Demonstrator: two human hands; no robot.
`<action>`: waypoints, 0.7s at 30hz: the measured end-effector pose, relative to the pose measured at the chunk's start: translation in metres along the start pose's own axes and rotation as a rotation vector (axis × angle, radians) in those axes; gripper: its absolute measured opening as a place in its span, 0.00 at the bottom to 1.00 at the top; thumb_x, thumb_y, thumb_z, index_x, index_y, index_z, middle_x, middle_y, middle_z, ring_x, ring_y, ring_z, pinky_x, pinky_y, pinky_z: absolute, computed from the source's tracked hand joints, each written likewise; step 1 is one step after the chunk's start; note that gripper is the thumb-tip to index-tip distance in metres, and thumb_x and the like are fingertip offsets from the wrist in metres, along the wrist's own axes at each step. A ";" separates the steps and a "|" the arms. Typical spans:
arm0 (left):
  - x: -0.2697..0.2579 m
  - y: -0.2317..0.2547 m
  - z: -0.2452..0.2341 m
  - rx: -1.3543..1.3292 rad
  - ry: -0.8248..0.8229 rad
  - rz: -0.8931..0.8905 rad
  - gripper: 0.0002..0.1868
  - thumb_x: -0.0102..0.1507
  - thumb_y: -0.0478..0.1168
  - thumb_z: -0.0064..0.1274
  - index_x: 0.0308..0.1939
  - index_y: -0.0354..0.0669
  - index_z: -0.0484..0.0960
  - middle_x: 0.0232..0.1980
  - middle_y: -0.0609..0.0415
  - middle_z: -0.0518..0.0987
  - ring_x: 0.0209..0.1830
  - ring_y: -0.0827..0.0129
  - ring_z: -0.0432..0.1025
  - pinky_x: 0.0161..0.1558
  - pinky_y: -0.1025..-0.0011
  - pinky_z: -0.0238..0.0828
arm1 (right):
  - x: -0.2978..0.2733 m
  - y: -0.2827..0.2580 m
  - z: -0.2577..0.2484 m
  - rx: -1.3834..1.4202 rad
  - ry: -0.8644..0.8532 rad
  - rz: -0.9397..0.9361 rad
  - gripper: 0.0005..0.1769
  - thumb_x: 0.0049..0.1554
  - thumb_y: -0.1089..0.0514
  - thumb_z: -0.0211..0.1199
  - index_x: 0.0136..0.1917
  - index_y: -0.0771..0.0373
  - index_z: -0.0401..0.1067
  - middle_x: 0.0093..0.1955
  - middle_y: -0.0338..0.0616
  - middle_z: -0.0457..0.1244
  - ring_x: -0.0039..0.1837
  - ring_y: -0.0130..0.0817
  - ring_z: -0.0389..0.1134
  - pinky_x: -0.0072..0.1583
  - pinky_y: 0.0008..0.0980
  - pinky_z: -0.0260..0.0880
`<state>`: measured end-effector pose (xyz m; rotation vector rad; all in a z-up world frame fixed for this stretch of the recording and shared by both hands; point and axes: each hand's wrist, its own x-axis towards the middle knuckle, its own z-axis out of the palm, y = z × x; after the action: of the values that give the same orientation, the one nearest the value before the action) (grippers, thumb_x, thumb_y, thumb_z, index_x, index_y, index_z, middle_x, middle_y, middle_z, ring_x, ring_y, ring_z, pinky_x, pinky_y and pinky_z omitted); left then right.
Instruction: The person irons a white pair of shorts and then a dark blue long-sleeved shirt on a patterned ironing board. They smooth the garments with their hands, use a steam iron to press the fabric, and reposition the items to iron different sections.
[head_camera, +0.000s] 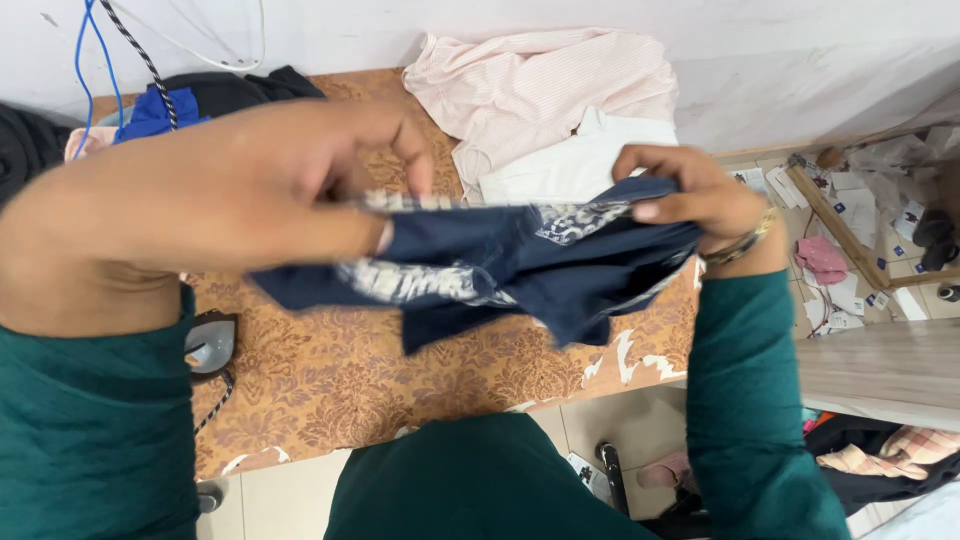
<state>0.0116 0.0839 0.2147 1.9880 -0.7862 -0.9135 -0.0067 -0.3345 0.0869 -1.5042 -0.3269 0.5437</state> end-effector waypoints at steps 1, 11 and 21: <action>-0.001 -0.003 -0.002 -0.106 -0.041 0.046 0.26 0.61 0.40 0.60 0.63 0.43 0.75 0.40 0.49 0.84 0.30 0.71 0.74 0.26 0.69 0.68 | 0.001 -0.011 -0.010 -0.029 -0.030 -0.028 0.19 0.50 0.57 0.72 0.53 0.64 0.71 0.42 0.37 0.66 0.43 0.23 0.65 0.46 0.22 0.65; 0.093 -0.257 0.059 0.172 1.134 -0.375 0.27 0.63 0.54 0.66 0.52 0.34 0.79 0.43 0.38 0.81 0.46 0.47 0.76 0.47 0.57 0.70 | 0.126 0.139 -0.045 -1.145 0.733 -0.287 0.32 0.50 0.47 0.81 0.56 0.69 0.70 0.46 0.56 0.67 0.47 0.48 0.70 0.48 0.40 0.71; 0.139 -0.377 0.206 -0.329 0.953 -0.530 0.11 0.63 0.42 0.60 0.41 0.36 0.85 0.33 0.49 0.86 0.30 0.66 0.83 0.36 0.69 0.77 | 0.127 0.322 0.100 -0.387 0.766 0.220 0.07 0.56 0.58 0.69 0.44 0.64 0.79 0.36 0.44 0.72 0.37 0.26 0.75 0.41 0.28 0.75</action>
<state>-0.0046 0.0797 -0.2365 2.0257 0.4122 -0.2357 0.0033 -0.1887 -0.2423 -2.0135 0.3546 0.0385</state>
